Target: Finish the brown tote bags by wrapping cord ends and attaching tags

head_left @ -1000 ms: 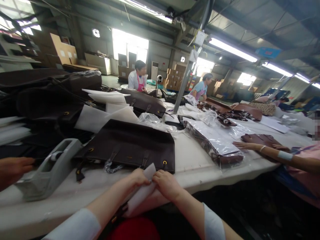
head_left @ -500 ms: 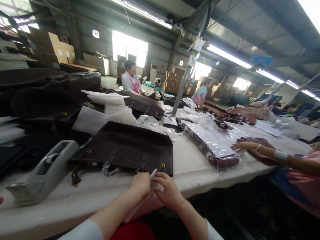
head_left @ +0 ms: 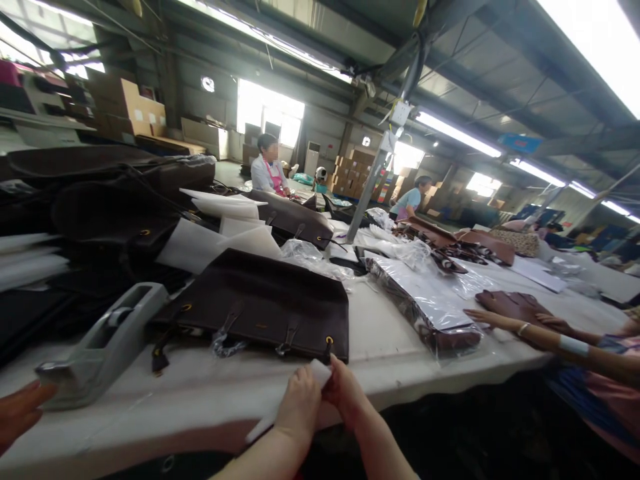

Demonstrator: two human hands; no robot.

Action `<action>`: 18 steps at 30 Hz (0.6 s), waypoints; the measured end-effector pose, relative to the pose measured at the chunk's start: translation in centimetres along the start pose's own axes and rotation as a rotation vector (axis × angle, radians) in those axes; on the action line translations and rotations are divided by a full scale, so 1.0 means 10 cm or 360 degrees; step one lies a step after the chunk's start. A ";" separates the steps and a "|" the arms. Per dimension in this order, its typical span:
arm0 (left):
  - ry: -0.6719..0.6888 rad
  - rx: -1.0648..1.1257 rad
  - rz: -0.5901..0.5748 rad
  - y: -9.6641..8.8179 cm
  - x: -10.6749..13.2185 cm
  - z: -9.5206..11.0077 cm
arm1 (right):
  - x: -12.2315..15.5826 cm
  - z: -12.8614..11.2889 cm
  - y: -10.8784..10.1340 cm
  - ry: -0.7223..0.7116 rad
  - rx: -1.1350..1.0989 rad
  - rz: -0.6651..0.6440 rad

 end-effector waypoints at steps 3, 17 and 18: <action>-0.0047 0.0003 0.0118 0.03 0.10 0.11 | -0.01 0.03 -0.04 -0.0114 0.0434 0.0179; -0.0395 0.1312 -0.0899 0.00 -0.49 -0.37 | 0.06 0.10 -0.10 -0.0189 -0.0338 0.0120; -0.0370 0.1356 -0.0881 0.00 -0.49 -0.35 | 0.05 0.09 -0.11 -0.0208 -0.0382 0.0116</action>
Point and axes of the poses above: each hand's wrist, its own x-axis away from the middle knuckle, its own y-axis out of the palm, z = x × y, the point moved 1 cm from there along -x, towards the middle knuckle, and after that the axes turned 10 degrees about -y, right-handed, at the moved point
